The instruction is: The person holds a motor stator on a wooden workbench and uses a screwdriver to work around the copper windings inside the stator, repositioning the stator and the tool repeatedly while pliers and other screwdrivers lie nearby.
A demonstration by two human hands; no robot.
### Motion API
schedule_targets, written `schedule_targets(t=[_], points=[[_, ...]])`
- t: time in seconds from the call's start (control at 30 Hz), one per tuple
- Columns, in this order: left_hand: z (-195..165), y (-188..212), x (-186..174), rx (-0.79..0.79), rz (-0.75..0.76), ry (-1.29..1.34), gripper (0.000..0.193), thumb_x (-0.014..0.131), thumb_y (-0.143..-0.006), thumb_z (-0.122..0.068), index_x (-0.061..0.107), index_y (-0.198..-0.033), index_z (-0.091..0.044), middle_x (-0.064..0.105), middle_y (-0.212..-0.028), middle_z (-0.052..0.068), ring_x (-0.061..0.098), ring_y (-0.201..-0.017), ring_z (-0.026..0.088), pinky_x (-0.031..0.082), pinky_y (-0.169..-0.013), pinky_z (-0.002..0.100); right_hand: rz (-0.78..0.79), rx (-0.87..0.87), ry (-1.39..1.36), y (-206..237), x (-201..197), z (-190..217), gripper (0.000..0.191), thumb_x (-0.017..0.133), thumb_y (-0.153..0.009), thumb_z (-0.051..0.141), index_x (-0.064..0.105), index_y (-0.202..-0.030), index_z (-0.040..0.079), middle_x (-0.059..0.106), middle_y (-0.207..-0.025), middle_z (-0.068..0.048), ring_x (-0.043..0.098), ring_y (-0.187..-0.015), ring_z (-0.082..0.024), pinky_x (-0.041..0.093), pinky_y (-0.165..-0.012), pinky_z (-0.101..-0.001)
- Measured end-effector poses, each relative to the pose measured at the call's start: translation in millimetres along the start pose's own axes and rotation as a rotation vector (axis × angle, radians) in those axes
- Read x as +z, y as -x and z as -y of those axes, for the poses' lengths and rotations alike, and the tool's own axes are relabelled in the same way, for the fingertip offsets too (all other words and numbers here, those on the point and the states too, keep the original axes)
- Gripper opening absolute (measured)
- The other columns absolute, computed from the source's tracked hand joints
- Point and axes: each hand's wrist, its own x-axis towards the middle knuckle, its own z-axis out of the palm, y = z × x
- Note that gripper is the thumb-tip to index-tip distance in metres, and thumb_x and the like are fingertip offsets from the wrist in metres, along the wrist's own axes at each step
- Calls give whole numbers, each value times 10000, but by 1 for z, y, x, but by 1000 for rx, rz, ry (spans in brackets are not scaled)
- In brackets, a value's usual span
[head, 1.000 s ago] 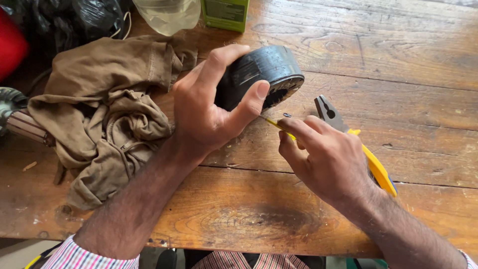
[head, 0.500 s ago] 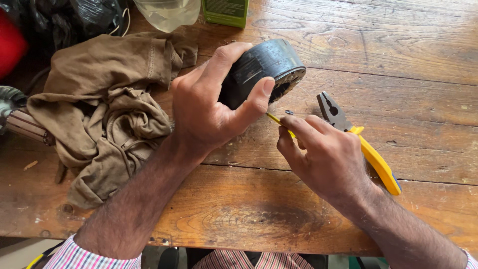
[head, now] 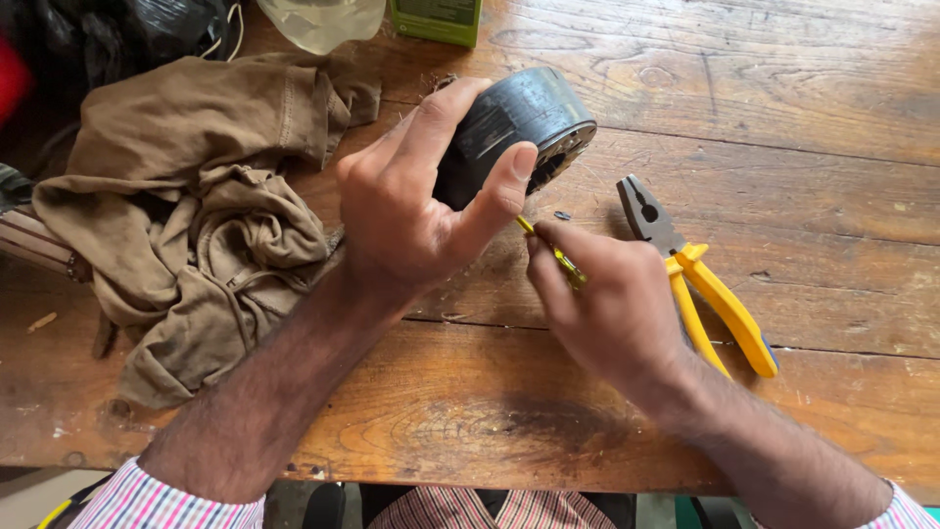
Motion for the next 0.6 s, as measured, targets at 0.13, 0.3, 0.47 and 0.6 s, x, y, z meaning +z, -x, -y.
schedule_targets(t=[0.13,0.3,0.47,0.6], points=[[1,-4,3,17,3,12,393,703,-1122,-371,624,-1270,-15,761,-998,130,796,-877,217,651,-735,310,150,786,-896,-11,-5,-7,228,572,-993,211,723,-1018,41,533,-637,36,437,-422,-62,325,-347,-229],[3,-3,-2,6,29,24,373,694,-1124,-352,631,-1277,-17,763,-988,123,804,-880,211,656,-739,304,251,1035,-1275,-16,-9,0,259,542,-1033,242,706,-1065,43,482,-648,34,375,-371,-52,303,-326,-228],[2,-2,-3,24,17,7,375,697,-1117,-350,621,-1276,-19,761,-997,129,801,-893,221,660,-751,312,478,487,-147,-24,-30,5,274,508,-1001,302,679,-1137,138,692,-596,-88,665,-427,-135,559,-412,-309],[1,-4,-2,32,20,-1,382,712,-1101,-349,621,-1285,-26,761,-1007,134,797,-889,234,655,-755,325,531,594,-4,-18,-39,8,231,543,-998,284,650,-1093,103,757,-693,-154,731,-537,-221,595,-545,-398]])
